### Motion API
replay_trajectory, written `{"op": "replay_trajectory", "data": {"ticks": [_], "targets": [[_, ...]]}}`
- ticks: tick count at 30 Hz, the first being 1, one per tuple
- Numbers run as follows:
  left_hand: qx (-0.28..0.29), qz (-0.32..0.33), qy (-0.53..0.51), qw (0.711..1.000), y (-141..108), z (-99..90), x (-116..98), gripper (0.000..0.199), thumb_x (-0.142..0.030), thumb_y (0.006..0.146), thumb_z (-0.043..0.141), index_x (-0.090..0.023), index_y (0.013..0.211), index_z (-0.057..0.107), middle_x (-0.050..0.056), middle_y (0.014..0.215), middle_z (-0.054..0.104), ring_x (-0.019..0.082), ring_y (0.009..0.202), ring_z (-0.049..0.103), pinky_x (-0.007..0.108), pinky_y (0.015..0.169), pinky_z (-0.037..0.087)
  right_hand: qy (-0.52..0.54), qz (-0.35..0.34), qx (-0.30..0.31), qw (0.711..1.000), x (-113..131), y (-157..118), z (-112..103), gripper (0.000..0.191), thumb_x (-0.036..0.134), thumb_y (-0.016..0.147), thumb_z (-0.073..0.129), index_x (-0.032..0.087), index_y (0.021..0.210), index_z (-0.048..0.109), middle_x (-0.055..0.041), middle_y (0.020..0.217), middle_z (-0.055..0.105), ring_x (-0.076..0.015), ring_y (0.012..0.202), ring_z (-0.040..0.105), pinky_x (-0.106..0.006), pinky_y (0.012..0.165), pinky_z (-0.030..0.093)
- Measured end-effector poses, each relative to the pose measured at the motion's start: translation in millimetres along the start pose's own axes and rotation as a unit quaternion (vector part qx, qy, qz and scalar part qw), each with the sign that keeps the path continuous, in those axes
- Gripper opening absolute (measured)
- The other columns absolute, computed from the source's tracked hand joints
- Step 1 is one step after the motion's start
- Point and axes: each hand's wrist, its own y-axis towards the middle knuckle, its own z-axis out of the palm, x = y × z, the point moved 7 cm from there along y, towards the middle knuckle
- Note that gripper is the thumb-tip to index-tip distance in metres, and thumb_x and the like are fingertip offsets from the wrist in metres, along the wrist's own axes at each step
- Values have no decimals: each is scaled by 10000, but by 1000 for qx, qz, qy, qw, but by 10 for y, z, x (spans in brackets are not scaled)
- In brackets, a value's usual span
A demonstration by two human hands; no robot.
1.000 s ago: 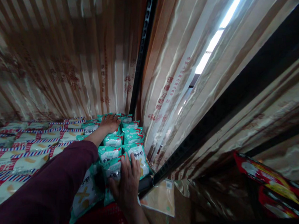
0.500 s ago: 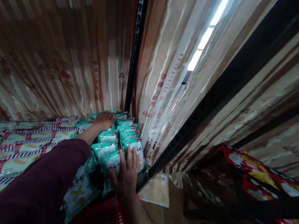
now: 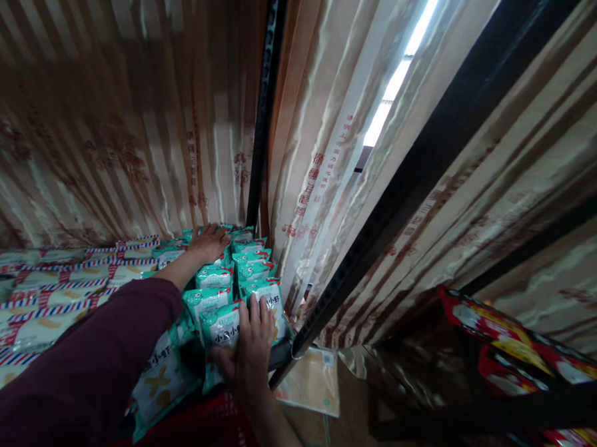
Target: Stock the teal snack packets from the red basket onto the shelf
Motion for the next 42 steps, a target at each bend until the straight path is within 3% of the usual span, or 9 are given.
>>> {"op": "replay_trajectory", "data": {"ticks": [10,14,18,21,24,27,30,34,42], "targets": [[-8,-2,-17,1000,-139,-407,-78,529,-387,932,146,-178,1241,522,116,1420,412,240,1368,257,528,1093,136,-4,2,3,1000,8,-18,-1,666,522,839,417,128,1370,340,-176,1444,336,-347,1372,197,-589,1045,197],[-23,12,-15,1000,-326,-614,-222,438,-334,917,267,-162,1209,545,124,1404,432,230,1359,279,516,1103,142,-3,4,-12,1000,42,-44,-18,703,540,821,437,106,1365,341,-191,1430,350,-346,1363,214,-577,1044,216],[-75,77,-46,993,-773,-889,-548,400,-291,878,371,-142,1200,558,107,1423,401,250,1342,309,492,1110,177,-3,-6,-30,1000,84,-68,-37,717,538,822,449,72,1358,349,-209,1405,379,-341,1354,237,-566,1050,222],[-154,142,-95,973,-1390,-996,-797,372,-279,885,348,-187,1170,569,51,1428,398,231,1343,304,502,1100,234,-1,-3,-44,999,94,-92,-74,716,535,838,423,60,1367,337,-216,1403,378,-342,1353,237,-567,1050,225],[-225,124,-146,955,-2126,-812,-857,362,-233,885,345,-193,1178,553,61,1434,381,214,1351,287,439,1096,300,-1,-3,-44,999,102,-130,-103,645,469,878,365,70,1382,317,-209,1409,374,-326,1356,244,-565,1048,228],[-254,87,-170,948,-2771,-372,-831,355,-175,866,363,-184,1174,540,104,1377,439,220,1291,381,417,1055,372,-3,-13,-48,999,115,-182,-130,603,417,886,355,75,1382,320,-204,1397,394,-310,1353,258,-558,1050,226],[-258,14,-188,948,-3174,56,-752,377,-143,855,366,-180,1201,510,132,1342,462,217,1255,432,410,1023,415,0,-12,-51,999,120,-251,-161,669,456,852,432,67,1382,315,-210,1383,408,-321,1349,255,-571,1053,211],[-228,19,-202,952,-3301,305,-828,450,-113,850,347,-151,1290,435,149,1384,425,210,1308,377,401,1048,398,2,-11,-41,999,169,-375,-194,640,395,865,452,85,1401,288,-199,1384,412,-302,1350,257,-550,1046,243],[-241,26,-192,951,-3084,361,-792,453,-108,833,314,-117,1247,497,171,1337,492,235,1266,439,436,1028,426,11,-25,-13,1000,216,-520,-123,580,332,915,387,115,1431,235,-176,1382,434,-240,1323,320,-436,1004,352]]}}
